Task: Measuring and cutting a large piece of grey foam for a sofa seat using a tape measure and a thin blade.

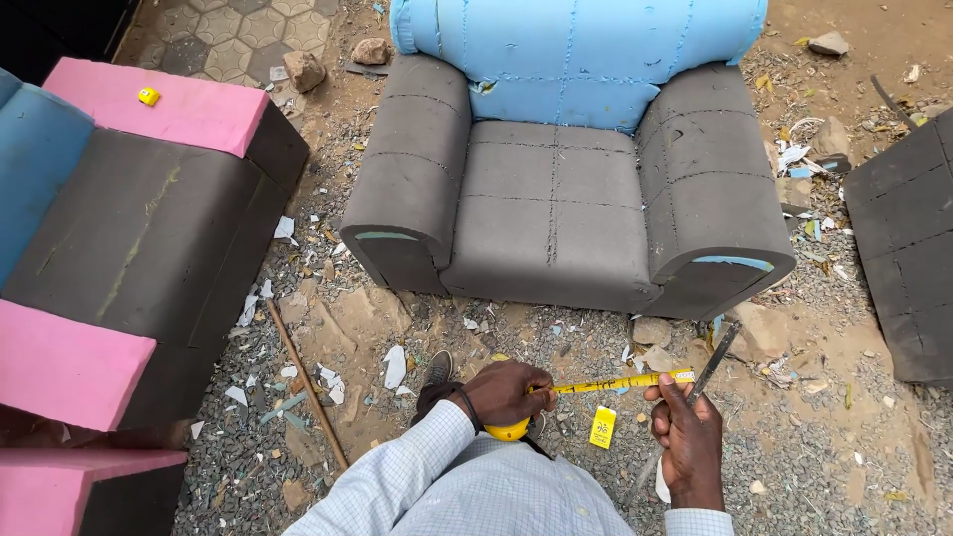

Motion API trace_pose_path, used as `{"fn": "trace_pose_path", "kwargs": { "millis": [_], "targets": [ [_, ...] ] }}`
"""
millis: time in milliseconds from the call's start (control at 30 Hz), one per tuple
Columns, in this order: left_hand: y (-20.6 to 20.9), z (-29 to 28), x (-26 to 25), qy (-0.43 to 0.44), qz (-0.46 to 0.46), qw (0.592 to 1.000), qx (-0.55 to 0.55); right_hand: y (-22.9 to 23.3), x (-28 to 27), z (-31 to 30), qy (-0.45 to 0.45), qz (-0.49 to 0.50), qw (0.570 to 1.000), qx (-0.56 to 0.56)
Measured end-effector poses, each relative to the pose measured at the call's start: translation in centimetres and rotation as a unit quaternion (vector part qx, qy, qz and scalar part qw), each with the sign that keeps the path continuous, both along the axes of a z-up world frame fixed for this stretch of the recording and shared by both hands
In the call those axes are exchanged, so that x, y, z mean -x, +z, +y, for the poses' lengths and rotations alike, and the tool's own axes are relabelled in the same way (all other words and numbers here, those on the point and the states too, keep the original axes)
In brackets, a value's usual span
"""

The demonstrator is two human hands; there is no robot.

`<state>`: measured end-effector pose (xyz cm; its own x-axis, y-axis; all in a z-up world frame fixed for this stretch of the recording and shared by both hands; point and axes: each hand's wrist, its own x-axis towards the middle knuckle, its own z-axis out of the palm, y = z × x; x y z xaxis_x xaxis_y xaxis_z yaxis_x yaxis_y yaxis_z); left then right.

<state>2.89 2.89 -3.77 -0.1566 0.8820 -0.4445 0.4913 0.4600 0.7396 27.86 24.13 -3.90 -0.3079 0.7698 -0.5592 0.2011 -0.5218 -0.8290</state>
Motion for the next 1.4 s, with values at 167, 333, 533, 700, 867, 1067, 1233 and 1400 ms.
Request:
{"fn": "trace_pose_path", "kwargs": {
  "millis": [167, 333, 533, 700, 867, 1067, 1233, 1400],
  "targets": [
    [1.0, -0.2, 0.4, 0.014, -0.003, 1.0, 0.013, -0.5, 0.7, 0.1, 0.012, 0.006, 1.0, -0.002],
    [0.9, -0.7, 0.6, 0.024, -0.002, 1.0, 0.01, -0.2, 1.4, 0.3, 0.022, 0.017, 1.0, 0.007],
    [0.7, -0.9, 0.5, 0.034, -0.004, 0.999, 0.007, 0.4, 1.7, 0.0, 0.031, 0.002, 0.999, 0.006],
    [0.9, -0.8, 0.3, 0.037, -0.016, 0.999, 0.016, 0.8, 1.4, -0.3, 0.026, -0.004, 1.0, 0.004],
    [0.4, -0.8, 0.1, 0.025, -0.009, 0.999, 0.018, 0.7, 0.8, -0.6, 0.02, -0.002, 1.0, 0.0],
    [0.4, -0.8, -0.1, 0.011, 0.002, 1.0, 0.017, -0.2, 0.3, -0.7, 0.011, 0.008, 1.0, 0.003],
    [0.6, -0.9, 0.3, 0.001, 0.003, 1.0, -0.01, -1.5, 0.5, -0.6, -0.003, 0.019, 1.0, -0.005],
    [0.8, -1.1, 0.5, 0.001, -0.011, 1.0, -0.004, -1.0, 0.4, -0.6, -0.005, 0.03, 1.0, 0.001]
  ]
}}
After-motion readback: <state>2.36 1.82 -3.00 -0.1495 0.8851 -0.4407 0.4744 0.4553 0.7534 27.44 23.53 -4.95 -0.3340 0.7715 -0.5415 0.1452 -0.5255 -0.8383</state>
